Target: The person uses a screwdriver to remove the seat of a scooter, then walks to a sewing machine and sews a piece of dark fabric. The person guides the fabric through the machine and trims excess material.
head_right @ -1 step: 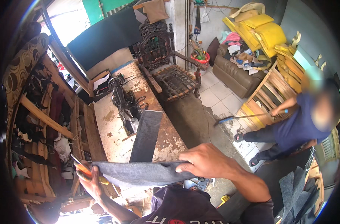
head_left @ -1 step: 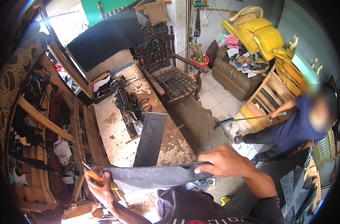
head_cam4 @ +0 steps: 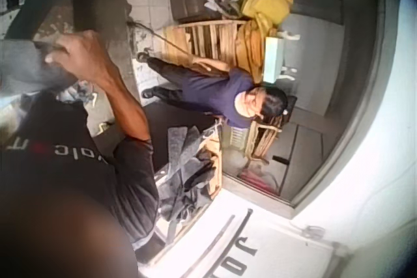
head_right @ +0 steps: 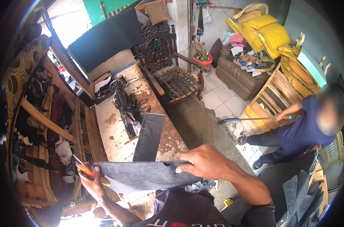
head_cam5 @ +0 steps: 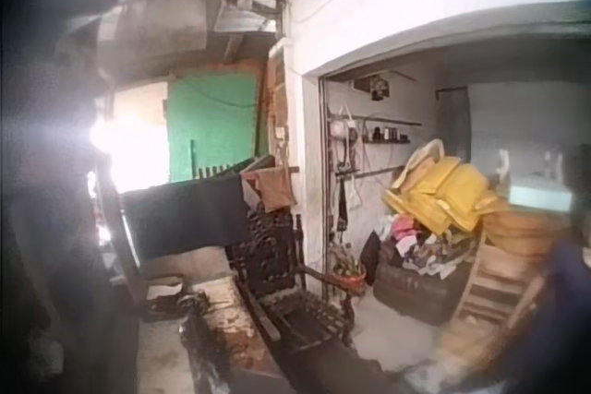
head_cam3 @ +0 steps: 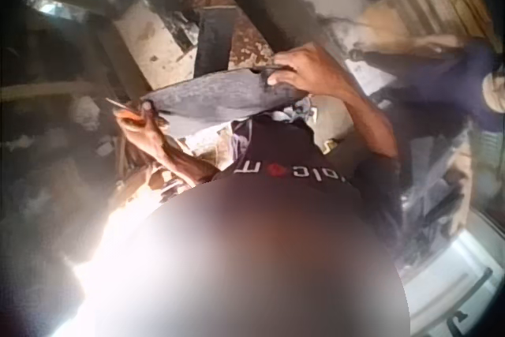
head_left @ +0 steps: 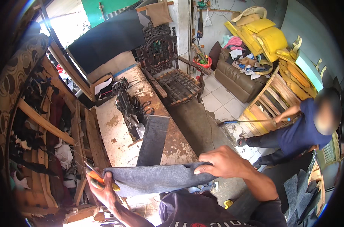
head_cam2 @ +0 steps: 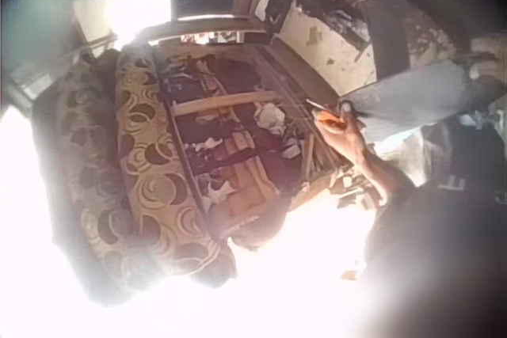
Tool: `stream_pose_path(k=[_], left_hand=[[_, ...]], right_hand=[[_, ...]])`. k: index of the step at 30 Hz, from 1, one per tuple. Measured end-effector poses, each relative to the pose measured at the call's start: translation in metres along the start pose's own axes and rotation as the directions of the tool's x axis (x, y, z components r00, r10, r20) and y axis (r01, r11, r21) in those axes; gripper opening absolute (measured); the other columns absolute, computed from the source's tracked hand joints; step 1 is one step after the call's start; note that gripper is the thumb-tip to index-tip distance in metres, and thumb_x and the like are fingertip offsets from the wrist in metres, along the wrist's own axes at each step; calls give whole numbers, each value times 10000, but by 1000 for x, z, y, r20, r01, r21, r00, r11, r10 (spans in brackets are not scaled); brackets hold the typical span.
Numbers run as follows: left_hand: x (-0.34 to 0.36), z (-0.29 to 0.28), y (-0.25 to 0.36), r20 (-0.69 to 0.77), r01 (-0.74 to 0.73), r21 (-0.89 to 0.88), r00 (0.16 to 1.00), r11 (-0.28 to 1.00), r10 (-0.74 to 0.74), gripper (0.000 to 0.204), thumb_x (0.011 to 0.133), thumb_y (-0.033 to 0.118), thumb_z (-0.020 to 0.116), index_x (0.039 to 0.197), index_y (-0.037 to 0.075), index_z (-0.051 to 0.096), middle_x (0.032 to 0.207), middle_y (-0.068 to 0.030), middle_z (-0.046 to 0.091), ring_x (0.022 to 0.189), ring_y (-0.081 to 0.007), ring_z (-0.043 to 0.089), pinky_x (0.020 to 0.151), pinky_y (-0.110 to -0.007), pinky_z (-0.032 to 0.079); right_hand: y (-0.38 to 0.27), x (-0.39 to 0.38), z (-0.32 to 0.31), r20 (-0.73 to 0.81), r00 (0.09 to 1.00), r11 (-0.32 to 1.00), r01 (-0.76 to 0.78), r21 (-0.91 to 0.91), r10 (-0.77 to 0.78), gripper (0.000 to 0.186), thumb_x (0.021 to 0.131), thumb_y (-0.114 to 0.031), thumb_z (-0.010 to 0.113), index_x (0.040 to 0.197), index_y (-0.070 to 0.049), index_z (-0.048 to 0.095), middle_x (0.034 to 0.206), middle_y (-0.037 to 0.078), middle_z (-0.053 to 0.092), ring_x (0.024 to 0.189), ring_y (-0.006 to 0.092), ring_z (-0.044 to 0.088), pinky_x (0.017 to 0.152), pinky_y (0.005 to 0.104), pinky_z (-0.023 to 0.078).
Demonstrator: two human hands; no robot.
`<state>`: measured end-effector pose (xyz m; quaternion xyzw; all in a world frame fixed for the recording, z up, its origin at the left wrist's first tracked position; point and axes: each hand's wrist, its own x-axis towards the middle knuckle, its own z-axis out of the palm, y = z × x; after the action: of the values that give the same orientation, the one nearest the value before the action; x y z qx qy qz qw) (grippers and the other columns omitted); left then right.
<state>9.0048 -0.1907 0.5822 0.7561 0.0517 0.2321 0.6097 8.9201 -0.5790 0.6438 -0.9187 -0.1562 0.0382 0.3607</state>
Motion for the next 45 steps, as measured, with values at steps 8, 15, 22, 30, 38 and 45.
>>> stream_pose_path(k=[8, 15, 22, 30, 38, 45], left_hand=[[45, 61, -20, -28, 17, 106, 1000, 994, -14, 493, 902, 269, 883, 1211, 46, 570, 900, 24, 468, 812, -110, 447, 736, -255, 393], [-2, 145, -4, 260, 190, -144, 954, 971, -148, 530, 877, 26, 801, 1360, 33, 583, 1282, -95, 696, 772, -106, 621, 671, -265, 545], [-53, 278, 12, 617, 253, -71, 771, 965, -157, 546, 764, 162, 980, 1185, 48, 652, 1106, -68, 717, 990, -143, 660, 868, -327, 558], [-68, 443, 46, 567, 24, 51, 822, 998, -49, 645, 709, 296, 1002, 1211, 46, 682, 1239, -131, 674, 1129, -286, 686, 946, -397, 563], [-83, 547, 69, 344, 247, 84, 902, 965, -261, 486, 836, 179, 936, 1181, 44, 623, 1017, -118, 747, 883, -167, 753, 756, -307, 614], [-52, 553, 63, 54, 72, -9, 996, 997, -72, 431, 858, 54, 887, 1172, 34, 592, 962, -73, 725, 849, -117, 689, 750, -283, 572]], right_hand=[[53, 61, 15, -67, 997, 956, -9, 293, 30, 387, 994, -366, 766, 863, -15, 669, 674, 179, 564, 555, 336, 530, 569, 430, 438], [104, 103, 15, 38, 999, 946, -43, 322, 33, 397, 987, -404, 753, 1004, -8, 743, 812, 204, 716, 746, 397, 709, 682, 425, 530], [212, 131, -18, 187, 982, 806, -88, 585, -29, 390, 874, -379, 887, 848, -52, 677, 696, 46, 636, 674, 100, 560, 611, 362, 439], [331, 137, -100, 421, 907, 93, -418, 904, -20, 241, 1024, -241, 754, 864, -128, 613, 842, -93, 563, 813, 18, 488, 720, 223, 402], [383, 139, -162, 410, 908, -267, -375, 888, 87, 211, 1089, -218, 641, 903, -145, 572, 871, -67, 600, 816, 30, 549, 755, 240, 470], [366, 181, -181, 294, 954, -104, -287, 952, 54, 231, 1086, -247, 659, 888, -139, 612, 824, -111, 535, 748, 13, 455, 687, 218, 400]])
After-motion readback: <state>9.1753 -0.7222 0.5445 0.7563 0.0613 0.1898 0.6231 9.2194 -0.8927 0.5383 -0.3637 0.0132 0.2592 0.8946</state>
